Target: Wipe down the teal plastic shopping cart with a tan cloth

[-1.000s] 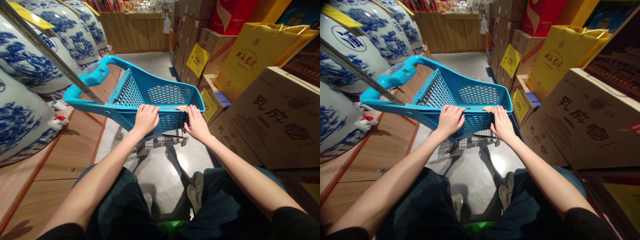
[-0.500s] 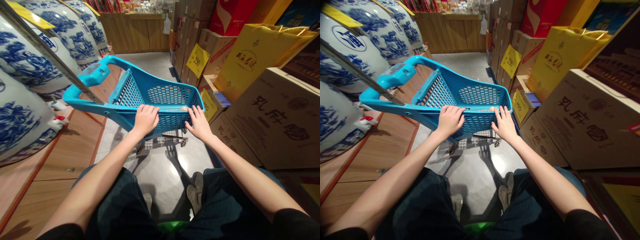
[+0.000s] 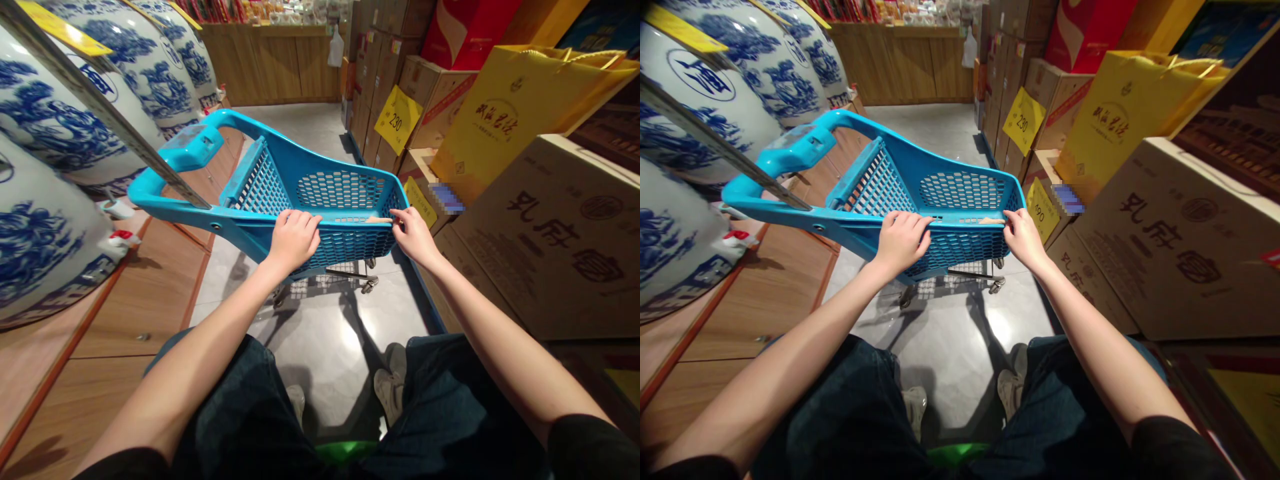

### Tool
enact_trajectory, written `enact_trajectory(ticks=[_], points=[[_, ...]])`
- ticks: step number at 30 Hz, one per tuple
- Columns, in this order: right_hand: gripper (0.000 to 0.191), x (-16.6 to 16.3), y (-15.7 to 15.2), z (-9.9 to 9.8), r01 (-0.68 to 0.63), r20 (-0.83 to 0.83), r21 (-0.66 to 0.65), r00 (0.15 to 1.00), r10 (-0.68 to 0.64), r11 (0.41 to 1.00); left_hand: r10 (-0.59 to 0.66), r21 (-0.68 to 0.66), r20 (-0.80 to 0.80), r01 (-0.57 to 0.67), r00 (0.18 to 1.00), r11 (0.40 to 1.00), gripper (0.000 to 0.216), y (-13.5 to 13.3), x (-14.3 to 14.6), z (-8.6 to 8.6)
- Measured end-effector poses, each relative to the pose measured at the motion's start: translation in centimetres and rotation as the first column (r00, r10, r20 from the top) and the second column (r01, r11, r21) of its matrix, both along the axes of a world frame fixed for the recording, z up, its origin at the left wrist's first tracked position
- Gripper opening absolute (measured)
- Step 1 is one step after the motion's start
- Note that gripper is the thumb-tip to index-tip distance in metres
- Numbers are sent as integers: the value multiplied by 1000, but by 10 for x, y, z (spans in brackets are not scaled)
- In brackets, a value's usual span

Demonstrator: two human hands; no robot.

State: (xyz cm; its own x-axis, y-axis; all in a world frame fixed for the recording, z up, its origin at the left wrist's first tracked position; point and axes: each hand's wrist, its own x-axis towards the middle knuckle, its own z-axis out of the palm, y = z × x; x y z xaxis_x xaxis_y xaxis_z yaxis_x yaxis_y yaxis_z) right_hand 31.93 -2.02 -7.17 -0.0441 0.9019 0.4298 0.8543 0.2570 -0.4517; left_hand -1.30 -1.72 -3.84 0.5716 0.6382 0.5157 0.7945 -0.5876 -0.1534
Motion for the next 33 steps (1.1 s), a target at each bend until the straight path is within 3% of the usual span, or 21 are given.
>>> enact_trajectory(ticks=[5,7,11,13,16,21,24,28,33], points=[[33,-11,-16,13,-43,-4,97,999,44,994,-1,-28,16,1,1000,1000,36,-1,2,1],[30,-23,-29,16,-122,16,142,993,121,982,-1,-42,31,2,1000,999,36,0,2,1],[26,-43,-47,15,-367,91,111,929,359,923,0,-31,28,1,1000,1000,36,0,2,1],[23,-45,-48,11,-405,103,124,913,394,906,2,-19,14,-2,1000,1000,37,0,2,1],[28,-40,-40,3,-331,75,154,944,322,931,3,-23,2,-3,1000,1000,38,0,3,2],[62,-43,-33,-9,-112,168,74,981,98,991,6,-38,7,-5,1000,999,38,-1,4,2],[69,-56,-41,-11,-160,294,25,945,146,987,8,-37,13,-7,1000,999,38,-1,4,2],[63,-58,-47,-4,-288,383,15,886,260,958,4,-42,15,-3,1000,999,38,-1,3,2],[59,-40,-38,3,-192,333,1,926,180,981,5,-13,-11,-5,1000,1000,38,1,4,1]])
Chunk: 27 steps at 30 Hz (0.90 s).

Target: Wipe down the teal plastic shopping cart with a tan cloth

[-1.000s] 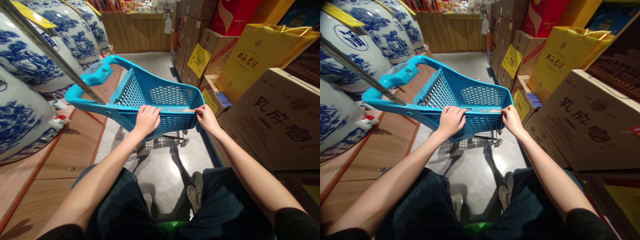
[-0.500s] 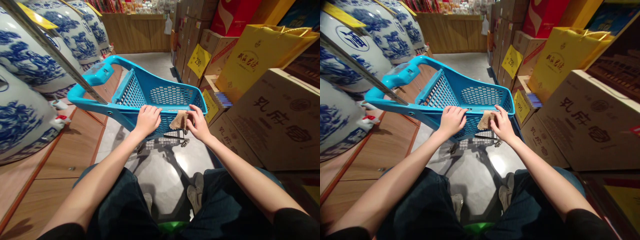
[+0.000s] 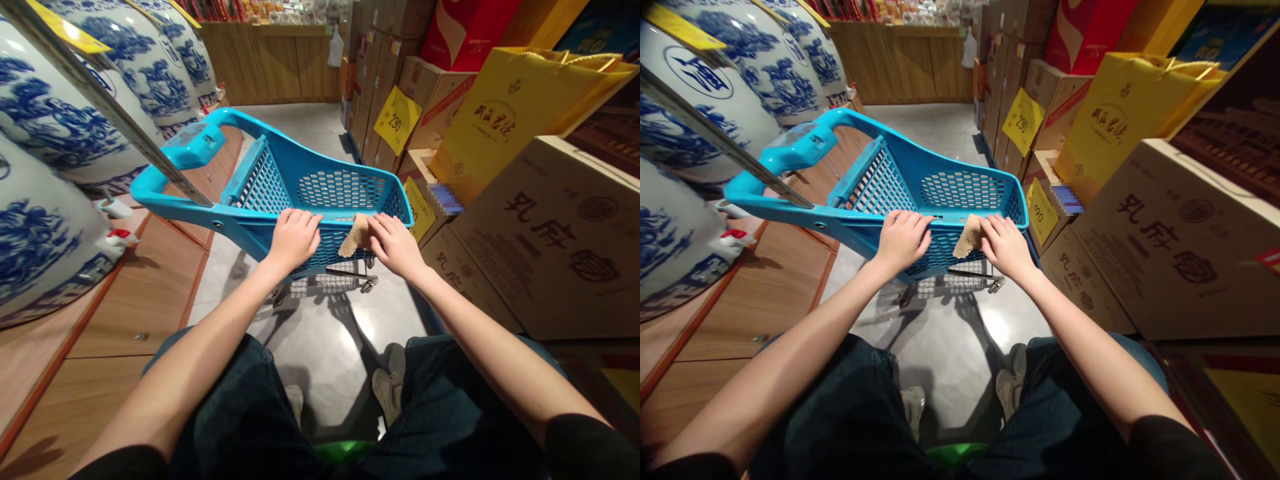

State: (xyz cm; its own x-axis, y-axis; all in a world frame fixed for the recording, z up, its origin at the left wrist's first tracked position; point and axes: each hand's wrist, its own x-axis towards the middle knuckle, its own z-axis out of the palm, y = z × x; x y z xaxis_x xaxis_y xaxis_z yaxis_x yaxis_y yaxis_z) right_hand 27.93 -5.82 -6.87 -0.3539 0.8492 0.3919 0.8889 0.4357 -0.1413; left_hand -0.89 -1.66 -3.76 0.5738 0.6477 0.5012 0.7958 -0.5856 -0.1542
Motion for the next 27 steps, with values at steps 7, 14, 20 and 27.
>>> enact_trajectory(ticks=[7,14,20,27], points=[[63,-3,-3,1,-156,60,-27,986,158,987,5,47,-7,-5,1000,999,37,3,-2,-3],[56,-3,1,-4,-123,-12,44,992,124,991,-2,27,-24,2,1000,1000,38,0,1,2],[57,-3,5,-9,-147,-26,106,988,150,983,13,-10,-16,-13,1000,1000,37,-2,1,4],[60,-1,8,-14,57,1,98,998,-58,994,11,-18,-14,-11,1000,1000,38,-2,2,4]])
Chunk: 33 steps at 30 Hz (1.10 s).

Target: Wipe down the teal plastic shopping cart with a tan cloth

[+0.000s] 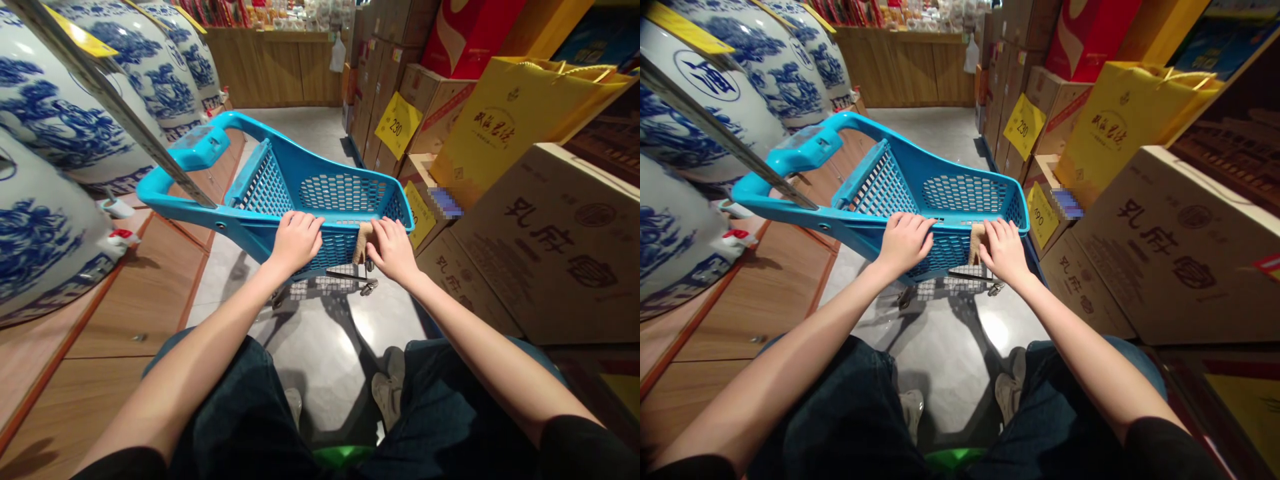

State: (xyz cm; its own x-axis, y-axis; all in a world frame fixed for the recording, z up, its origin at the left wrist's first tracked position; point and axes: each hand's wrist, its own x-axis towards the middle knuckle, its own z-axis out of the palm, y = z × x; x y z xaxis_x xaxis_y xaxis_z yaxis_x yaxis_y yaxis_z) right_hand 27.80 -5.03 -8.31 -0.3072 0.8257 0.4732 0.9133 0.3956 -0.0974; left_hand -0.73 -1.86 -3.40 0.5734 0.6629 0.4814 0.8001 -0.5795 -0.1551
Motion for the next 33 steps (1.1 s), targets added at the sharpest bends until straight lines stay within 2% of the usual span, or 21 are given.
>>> enact_trajectory(ticks=[3,5,8,11,17,23,25,29,33], points=[[64,-9,-7,1,-94,39,1,995,94,996,3,11,0,-3,1000,1000,37,0,0,-1],[60,-5,-6,4,-119,36,-3,992,119,993,4,17,-5,-4,1000,1000,37,1,-1,-1],[50,9,2,8,-42,-18,25,999,42,999,-1,16,-13,1,1000,1000,38,1,-1,-1],[49,12,4,7,40,-58,45,998,-37,998,-7,25,-13,7,1000,1000,38,1,-1,-2],[61,-6,-9,4,-32,10,19,999,31,999,-1,53,-13,2,1000,999,36,2,-1,-3],[47,11,0,10,115,-53,39,992,-113,993,0,18,-18,1,1000,1000,38,1,0,-1],[50,8,-3,8,101,-33,49,995,-99,994,2,6,-14,-2,1000,1000,38,1,0,-1],[66,1,-10,2,16,52,32,998,-17,999,7,0,-13,-7,1000,1000,38,1,0,0],[59,10,-7,3,123,2,6,992,-123,992,-2,-15,-8,2,1000,1000,39,0,0,1]])
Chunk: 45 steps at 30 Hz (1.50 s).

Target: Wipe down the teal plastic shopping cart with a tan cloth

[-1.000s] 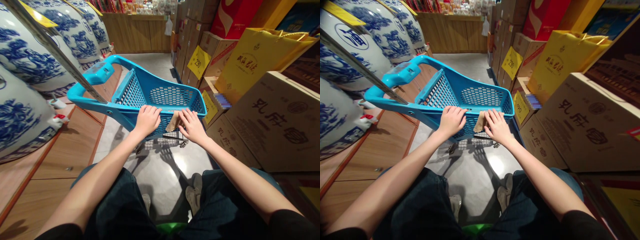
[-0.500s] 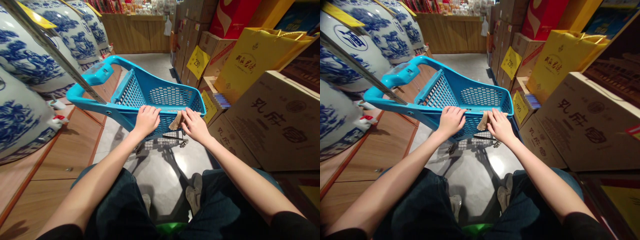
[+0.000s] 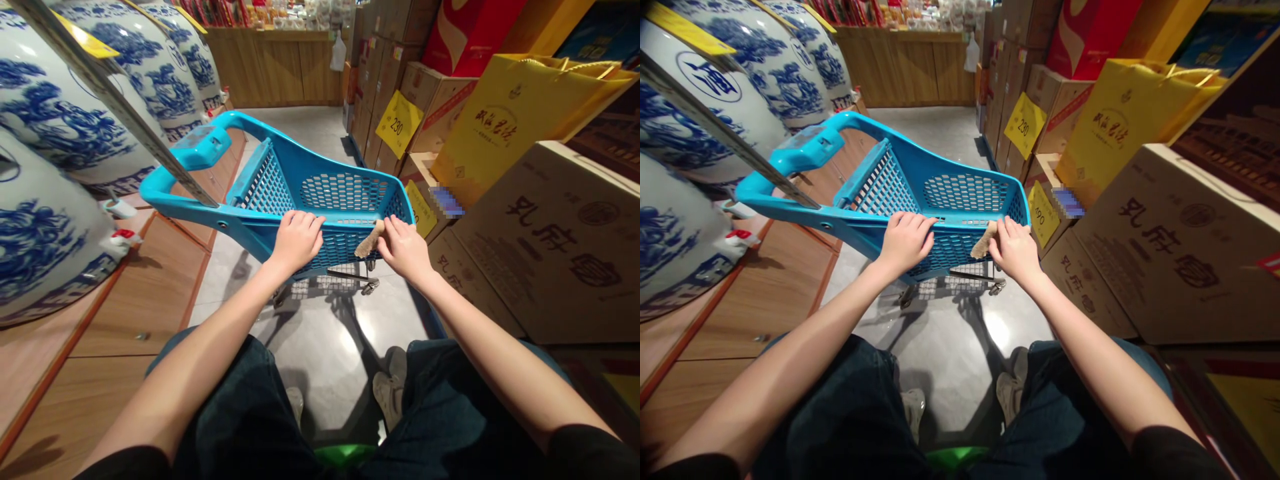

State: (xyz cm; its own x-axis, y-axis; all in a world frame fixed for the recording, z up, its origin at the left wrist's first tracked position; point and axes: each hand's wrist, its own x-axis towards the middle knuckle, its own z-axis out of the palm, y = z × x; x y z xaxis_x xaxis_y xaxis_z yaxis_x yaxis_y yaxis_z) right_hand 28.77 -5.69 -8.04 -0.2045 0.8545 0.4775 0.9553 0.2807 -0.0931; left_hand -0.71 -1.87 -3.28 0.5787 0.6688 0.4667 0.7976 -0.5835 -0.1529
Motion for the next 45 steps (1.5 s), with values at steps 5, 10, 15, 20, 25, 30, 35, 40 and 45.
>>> enact_trajectory(ticks=[5,10,15,20,25,30,35,40,45], points=[[65,-1,-6,0,-90,-4,0,996,90,996,-1,6,8,1,1000,1000,39,-1,-1,-1],[64,12,-2,-4,-140,-22,-30,990,140,990,3,-13,40,-2,999,1000,38,0,-1,-1],[69,25,6,-13,-17,-71,-15,997,16,1000,7,-37,38,-6,999,999,39,-1,0,0],[69,6,-7,-8,-210,-19,-31,978,210,977,15,-17,31,-15,999,1000,38,0,0,-1],[66,6,-1,-5,-132,-25,-43,991,131,990,9,21,0,-9,1000,1000,39,1,-1,-2],[72,-3,-3,-6,-151,-19,-33,988,150,988,10,23,12,-10,1000,1000,39,1,0,-3],[70,1,-2,-2,-231,1,-58,973,231,971,3,6,51,-3,999,1000,38,2,-1,-3],[70,4,1,-3,-125,-38,-43,992,124,991,1,22,26,-2,1000,1000,39,2,-1,-3],[70,-7,-6,1,-310,10,-72,950,311,948,10,-15,47,-9,999,1000,38,2,0,-2]])
